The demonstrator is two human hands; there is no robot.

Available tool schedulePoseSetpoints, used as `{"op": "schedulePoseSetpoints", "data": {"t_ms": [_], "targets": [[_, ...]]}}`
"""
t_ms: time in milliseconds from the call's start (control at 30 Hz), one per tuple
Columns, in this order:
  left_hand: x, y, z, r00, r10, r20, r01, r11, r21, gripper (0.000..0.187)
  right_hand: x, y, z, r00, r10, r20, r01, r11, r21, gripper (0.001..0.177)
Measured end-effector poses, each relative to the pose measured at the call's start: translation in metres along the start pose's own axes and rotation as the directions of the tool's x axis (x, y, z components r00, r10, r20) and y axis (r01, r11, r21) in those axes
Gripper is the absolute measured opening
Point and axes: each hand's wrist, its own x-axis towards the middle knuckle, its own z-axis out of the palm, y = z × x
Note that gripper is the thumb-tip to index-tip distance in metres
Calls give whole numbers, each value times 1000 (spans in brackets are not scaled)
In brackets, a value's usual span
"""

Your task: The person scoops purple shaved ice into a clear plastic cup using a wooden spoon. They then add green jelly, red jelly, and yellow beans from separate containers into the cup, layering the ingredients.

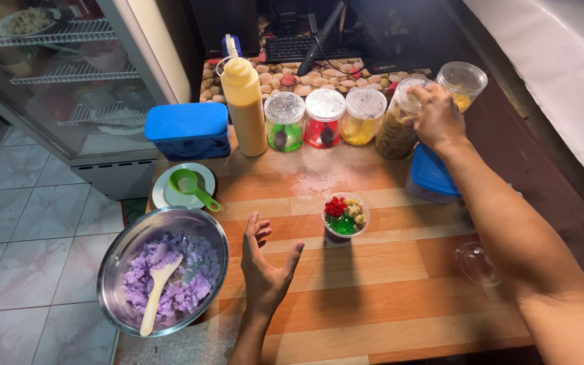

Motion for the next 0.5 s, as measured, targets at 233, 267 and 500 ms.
{"op": "schedulePoseSetpoints", "data": {"t_ms": [233, 267, 500], "targets": [[6, 2, 4, 999, -17, 28, 18, 999, -38, 95, 12, 9, 5, 1000, -27, -14, 27, 1000, 8, 59], [6, 3, 5, 999, -16, 29, 17, 999, -42, 95, 14, 10, 6, 999, -41, -16, 41, 999, -4, 58], [10, 7, 9, 996, -48, 73, 50, 998, -28, 96, 30, 21, 19, 998, -60, -2, 60, 996, -65, 56]]}}
